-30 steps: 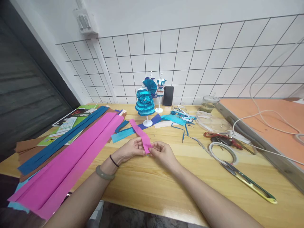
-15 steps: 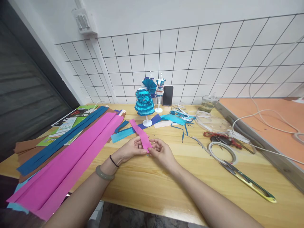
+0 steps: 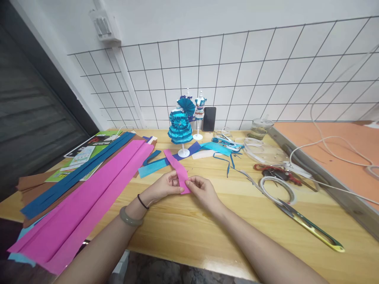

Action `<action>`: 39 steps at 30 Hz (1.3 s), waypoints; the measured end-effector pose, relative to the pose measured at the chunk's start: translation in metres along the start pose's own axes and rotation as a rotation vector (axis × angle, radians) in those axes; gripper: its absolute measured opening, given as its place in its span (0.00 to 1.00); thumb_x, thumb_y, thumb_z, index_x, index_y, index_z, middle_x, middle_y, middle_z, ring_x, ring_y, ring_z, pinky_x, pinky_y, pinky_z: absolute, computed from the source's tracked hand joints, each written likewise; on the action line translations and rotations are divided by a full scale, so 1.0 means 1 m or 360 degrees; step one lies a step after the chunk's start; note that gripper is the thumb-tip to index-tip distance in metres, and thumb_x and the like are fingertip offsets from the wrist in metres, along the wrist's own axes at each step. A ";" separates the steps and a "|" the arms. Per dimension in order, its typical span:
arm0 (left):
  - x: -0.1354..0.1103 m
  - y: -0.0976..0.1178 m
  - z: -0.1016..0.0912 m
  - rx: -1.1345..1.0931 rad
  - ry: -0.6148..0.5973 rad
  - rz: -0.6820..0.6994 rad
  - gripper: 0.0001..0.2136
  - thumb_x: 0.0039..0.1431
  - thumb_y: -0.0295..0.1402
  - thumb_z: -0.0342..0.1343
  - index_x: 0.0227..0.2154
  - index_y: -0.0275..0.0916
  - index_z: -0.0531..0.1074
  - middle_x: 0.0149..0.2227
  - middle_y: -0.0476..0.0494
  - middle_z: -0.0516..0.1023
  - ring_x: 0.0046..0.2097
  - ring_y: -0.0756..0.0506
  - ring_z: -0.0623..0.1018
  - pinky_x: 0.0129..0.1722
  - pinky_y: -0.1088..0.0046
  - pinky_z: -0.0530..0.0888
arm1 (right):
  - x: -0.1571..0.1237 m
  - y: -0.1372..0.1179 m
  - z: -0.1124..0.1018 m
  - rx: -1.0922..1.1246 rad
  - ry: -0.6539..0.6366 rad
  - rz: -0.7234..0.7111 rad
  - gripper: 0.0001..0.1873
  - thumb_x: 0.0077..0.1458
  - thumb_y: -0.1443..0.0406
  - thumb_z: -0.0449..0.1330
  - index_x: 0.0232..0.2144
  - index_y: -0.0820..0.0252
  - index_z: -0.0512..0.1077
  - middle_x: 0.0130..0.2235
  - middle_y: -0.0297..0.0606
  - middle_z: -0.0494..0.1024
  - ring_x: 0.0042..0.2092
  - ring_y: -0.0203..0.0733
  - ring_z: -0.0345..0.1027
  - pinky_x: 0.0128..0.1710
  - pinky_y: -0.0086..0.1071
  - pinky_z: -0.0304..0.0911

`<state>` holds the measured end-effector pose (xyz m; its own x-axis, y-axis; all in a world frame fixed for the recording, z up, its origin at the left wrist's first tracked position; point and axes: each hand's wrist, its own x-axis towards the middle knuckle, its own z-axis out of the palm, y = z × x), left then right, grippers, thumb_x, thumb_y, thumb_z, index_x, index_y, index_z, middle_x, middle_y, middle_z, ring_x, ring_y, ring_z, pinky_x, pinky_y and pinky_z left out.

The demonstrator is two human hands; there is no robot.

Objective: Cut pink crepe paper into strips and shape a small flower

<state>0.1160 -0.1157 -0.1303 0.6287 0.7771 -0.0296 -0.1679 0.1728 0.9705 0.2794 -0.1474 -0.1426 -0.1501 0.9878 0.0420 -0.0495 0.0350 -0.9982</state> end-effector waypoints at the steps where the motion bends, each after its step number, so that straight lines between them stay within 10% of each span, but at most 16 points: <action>1: 0.000 0.000 0.000 0.0025 0.0008 0.0021 0.20 0.40 0.29 0.64 0.40 0.34 0.68 0.34 0.45 0.73 0.36 0.50 0.73 0.39 0.72 0.68 | 0.000 0.000 0.000 0.0000 0.0007 0.0002 0.18 0.43 0.52 0.62 0.26 0.63 0.71 0.25 0.34 0.74 0.26 0.34 0.65 0.29 0.29 0.59; 19: 0.000 -0.001 -0.003 0.0087 0.0055 0.0030 0.17 0.43 0.32 0.63 0.37 0.32 0.70 0.35 0.40 0.75 0.36 0.47 0.74 0.37 0.71 0.68 | 0.001 0.000 0.002 0.0095 -0.0033 0.0051 0.17 0.42 0.54 0.63 0.29 0.61 0.69 0.26 0.35 0.75 0.28 0.36 0.68 0.31 0.31 0.62; 31: -0.004 0.007 -0.007 -0.0162 0.0121 -0.0160 0.18 0.38 0.28 0.64 0.36 0.34 0.70 0.33 0.43 0.74 0.34 0.49 0.74 0.35 0.73 0.68 | -0.004 -0.002 -0.001 -0.0401 -0.0157 -0.0505 0.08 0.51 0.61 0.57 0.34 0.56 0.73 0.36 0.41 0.74 0.40 0.42 0.68 0.42 0.36 0.62; 39: -0.004 0.006 -0.010 -0.0109 0.0080 -0.0134 0.19 0.41 0.29 0.64 0.38 0.35 0.68 0.33 0.43 0.73 0.31 0.50 0.73 0.30 0.76 0.67 | -0.004 -0.005 -0.002 -0.0361 -0.0149 -0.0458 0.09 0.49 0.59 0.59 0.31 0.56 0.76 0.35 0.41 0.75 0.38 0.42 0.68 0.39 0.35 0.64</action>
<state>0.1053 -0.1114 -0.1266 0.6041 0.7872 -0.1242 -0.1686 0.2786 0.9455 0.2823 -0.1517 -0.1382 -0.2518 0.9150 0.3153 0.1154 0.3518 -0.9289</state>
